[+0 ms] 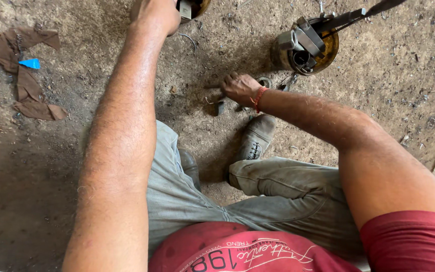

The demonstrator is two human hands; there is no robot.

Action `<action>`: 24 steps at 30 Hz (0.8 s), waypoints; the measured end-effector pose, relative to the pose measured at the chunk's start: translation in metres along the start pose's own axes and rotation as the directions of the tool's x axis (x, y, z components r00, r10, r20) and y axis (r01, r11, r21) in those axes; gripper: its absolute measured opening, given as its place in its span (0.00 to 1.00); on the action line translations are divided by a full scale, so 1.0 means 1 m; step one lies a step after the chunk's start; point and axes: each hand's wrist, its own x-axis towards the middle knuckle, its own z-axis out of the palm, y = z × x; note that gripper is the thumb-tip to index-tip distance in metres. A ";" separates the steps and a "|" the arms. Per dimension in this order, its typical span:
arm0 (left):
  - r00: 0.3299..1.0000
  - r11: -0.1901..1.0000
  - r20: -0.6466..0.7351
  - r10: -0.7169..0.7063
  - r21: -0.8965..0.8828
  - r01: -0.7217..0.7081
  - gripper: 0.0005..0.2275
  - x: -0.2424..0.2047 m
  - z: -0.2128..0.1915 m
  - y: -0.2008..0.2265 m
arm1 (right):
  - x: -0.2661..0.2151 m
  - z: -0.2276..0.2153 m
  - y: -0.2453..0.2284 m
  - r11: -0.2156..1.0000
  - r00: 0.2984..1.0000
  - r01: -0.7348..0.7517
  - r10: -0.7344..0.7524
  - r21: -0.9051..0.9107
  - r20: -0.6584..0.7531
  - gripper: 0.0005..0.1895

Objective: The person sits on the ground and sorts various metal parts, including bolts, nuts, and cylindrical pieces, from a pile on the floor into two metal cans. They handle the parts by hand, picking them up and placing them into the containers.

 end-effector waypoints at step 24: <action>1.000 0.998 -0.019 0.004 -0.070 -0.006 0.17 0.011 0.014 -0.007 | 0.032 -0.051 0.005 0.624 0.923 -0.381 0.219 0.683 0.315 0.15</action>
